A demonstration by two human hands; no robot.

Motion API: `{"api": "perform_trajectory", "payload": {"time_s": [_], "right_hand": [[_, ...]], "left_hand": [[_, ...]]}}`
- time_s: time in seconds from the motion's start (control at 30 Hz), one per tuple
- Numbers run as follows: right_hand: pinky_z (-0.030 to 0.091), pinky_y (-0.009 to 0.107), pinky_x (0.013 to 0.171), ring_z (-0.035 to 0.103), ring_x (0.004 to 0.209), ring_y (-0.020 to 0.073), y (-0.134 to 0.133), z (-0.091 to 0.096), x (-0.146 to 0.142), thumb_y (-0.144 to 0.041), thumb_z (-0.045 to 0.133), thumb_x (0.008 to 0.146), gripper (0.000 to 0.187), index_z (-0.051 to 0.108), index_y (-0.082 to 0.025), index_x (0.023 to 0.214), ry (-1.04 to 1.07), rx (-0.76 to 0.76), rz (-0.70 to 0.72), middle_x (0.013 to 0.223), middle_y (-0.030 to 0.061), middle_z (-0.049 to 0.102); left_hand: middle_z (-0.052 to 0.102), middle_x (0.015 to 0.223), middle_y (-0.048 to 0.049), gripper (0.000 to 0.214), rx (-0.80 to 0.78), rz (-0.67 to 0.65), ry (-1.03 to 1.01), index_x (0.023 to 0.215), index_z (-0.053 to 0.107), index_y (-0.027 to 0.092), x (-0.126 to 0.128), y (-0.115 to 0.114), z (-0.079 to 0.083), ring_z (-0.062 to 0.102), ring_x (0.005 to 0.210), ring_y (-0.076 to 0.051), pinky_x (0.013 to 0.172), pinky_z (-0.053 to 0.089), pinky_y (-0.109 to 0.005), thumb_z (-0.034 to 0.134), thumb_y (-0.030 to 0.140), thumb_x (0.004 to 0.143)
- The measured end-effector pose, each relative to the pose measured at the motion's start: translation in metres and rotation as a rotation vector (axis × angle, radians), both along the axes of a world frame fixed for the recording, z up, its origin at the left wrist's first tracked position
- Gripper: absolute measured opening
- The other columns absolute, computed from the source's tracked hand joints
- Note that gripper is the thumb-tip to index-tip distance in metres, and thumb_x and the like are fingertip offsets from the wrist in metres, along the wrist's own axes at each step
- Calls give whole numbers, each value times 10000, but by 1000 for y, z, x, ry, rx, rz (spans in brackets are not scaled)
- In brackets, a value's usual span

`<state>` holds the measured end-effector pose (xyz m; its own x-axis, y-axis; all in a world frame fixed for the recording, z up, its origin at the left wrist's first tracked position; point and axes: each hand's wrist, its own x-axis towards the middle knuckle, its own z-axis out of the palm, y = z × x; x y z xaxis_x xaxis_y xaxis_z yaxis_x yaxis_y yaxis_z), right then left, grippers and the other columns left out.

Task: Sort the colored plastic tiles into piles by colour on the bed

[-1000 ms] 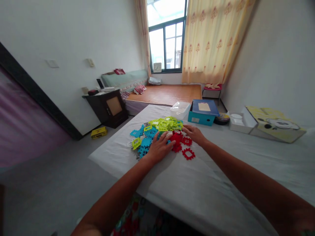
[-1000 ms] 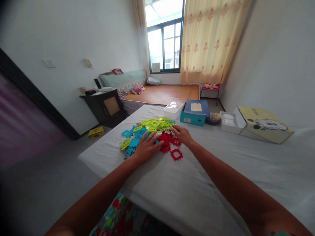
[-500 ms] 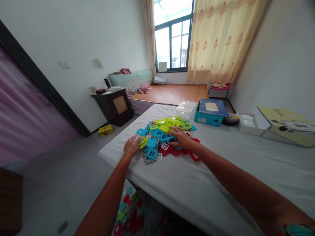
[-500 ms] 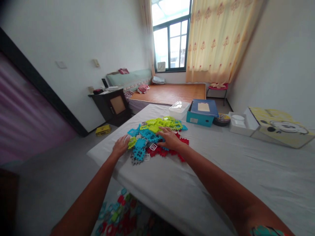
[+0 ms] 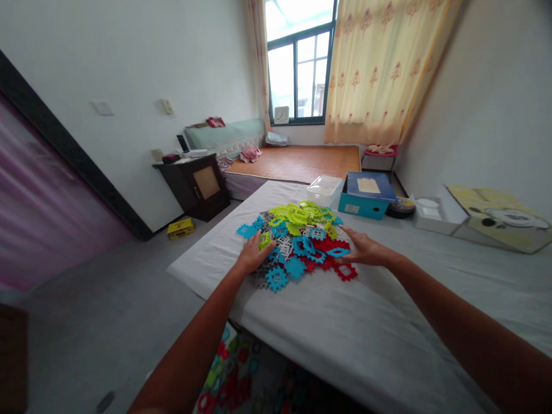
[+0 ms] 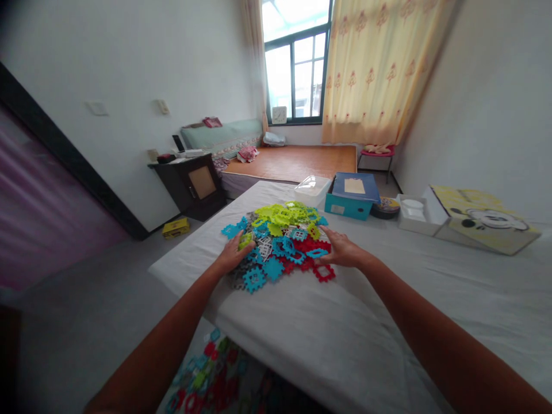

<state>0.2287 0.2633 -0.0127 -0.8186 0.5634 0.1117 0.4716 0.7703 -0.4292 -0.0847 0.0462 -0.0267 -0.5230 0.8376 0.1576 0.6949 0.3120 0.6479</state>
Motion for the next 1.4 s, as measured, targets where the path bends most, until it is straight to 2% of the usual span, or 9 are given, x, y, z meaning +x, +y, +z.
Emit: {"api": "perform_trajectory", "payload": {"time_s": [0.13, 0.33, 0.5, 0.6, 0.73, 0.93, 1.13, 1.3, 1.4], "right_hand": [[351, 523, 1057, 415, 1328, 397, -22, -1, -9, -525, 822, 531, 1202, 250, -194, 1536, -68, -41, -27, 1475, 181, 430], [383, 472, 1061, 474, 1299, 329, -46, -3, -54, -369, 800, 586, 1089, 271, -197, 1523, 186, -86, 92, 1434, 161, 487], [453, 443, 1011, 575, 1183, 281, -46, -1, -71, -319, 770, 642, 915, 376, -224, 1463, 421, -291, 112, 1347, 102, 577], [498, 432, 955, 633, 1054, 250, -43, 13, -84, -358, 752, 686, 740, 491, -214, 1363, 588, -483, 104, 1203, 68, 664], [562, 390, 813, 664, 856, 212, -38, 45, -109, -412, 738, 709, 607, 574, -211, 1257, 610, -673, 104, 993, 32, 716], [546, 426, 859, 633, 1036, 289, -15, 86, -132, -616, 735, 692, 888, 467, -161, 1406, 501, -687, -12, 1282, 178, 602], [526, 486, 900, 540, 1223, 325, 27, 85, -108, -770, 498, 787, 814, 451, -275, 1430, 415, -650, 15, 1485, 126, 437], [412, 525, 1035, 535, 1240, 337, 70, 37, -83, -736, 564, 763, 729, 610, -225, 1280, 342, -323, -219, 1340, 135, 585], [370, 571, 1054, 549, 1219, 375, 75, 8, -89, -687, 642, 726, 697, 651, -198, 1223, 218, -185, -282, 1243, 155, 644]], "left_hand": [[379, 1518, -162, 1088, -3, -103, -56, 1476, 357, 192, 5, -2, 13, 328, 1403, -376, 1157, 248, -490, 774, 646, 579], [424, 1498, -105, 1004, 136, -224, -395, 1455, 413, 243, 26, 21, 33, 360, 1392, -338, 1138, 324, -439, 846, 467, 578], [488, 1442, -89, 905, 158, -281, -652, 1392, 498, 300, 32, 34, 56, 581, 1172, -335, 890, 548, -425, 868, 381, 569], [488, 1441, -79, 822, 115, -346, -772, 1343, 545, 323, 34, 46, 72, 660, 1006, -271, 755, 588, -357, 868, 354, 587], [577, 1327, -123, 809, 222, -382, -850, 1363, 521, 243, 35, 70, 95, 673, 931, -238, 750, 585, -345, 845, 366, 633], [492, 1417, -145, 820, 247, -266, -640, 1460, 379, 250, 18, 88, 119, 580, 1159, -288, 896, 524, -412, 744, 446, 752], [367, 1530, -115, 618, 186, -236, -237, 1302, 597, 230, -35, 69, 95, 502, 1261, -324, 985, 467, -425, 659, 540, 771], [571, 1360, -130, 540, 143, 169, 7, 1165, 672, 177, -87, 50, 44, 464, 1315, -313, 1118, 326, -449, 563, 575, 818], [627, 1287, -146, 525, 93, 211, -18, 1112, 689, 193, -91, 52, 16, 474, 1304, -353, 1123, 279, -514, 550, 606, 817]]}}
